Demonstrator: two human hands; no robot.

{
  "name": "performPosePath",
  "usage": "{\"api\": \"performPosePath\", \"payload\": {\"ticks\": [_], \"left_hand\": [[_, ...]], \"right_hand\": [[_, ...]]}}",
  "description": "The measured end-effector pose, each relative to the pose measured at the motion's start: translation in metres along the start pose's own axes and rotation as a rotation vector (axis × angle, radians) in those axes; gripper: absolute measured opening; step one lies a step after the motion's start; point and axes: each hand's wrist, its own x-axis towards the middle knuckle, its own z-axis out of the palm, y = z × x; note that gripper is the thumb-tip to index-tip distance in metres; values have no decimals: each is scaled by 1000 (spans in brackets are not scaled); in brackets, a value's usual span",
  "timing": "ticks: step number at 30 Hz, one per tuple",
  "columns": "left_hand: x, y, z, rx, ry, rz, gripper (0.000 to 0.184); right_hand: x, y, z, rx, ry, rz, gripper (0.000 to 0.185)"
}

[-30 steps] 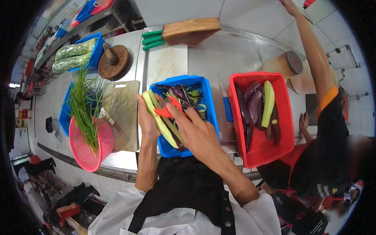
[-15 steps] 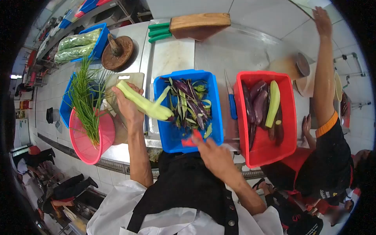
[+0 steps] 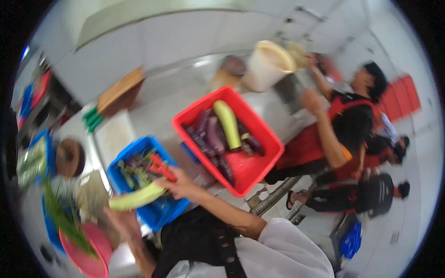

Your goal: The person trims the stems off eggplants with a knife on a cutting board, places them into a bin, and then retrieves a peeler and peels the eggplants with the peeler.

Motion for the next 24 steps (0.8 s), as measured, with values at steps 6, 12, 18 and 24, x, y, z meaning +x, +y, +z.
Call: {"api": "performPosePath", "payload": {"ticks": [6, 12, 18, 24], "left_hand": [[9, 28, -1, -76, -543, -512, 71], [17, 7, 42, 162, -824, -808, 61], [21, -14, 42, 202, -736, -781, 51], [25, -30, 34, -2, -596, -693, 52]], "right_hand": [[-10, -24, -26, -225, -70, -105, 52], [-10, -21, -13, -319, -103, -268, 48], [-7, -13, -15, -117, 87, -211, 31], [5, 3, -39, -36, 2, -347, 29]]}}
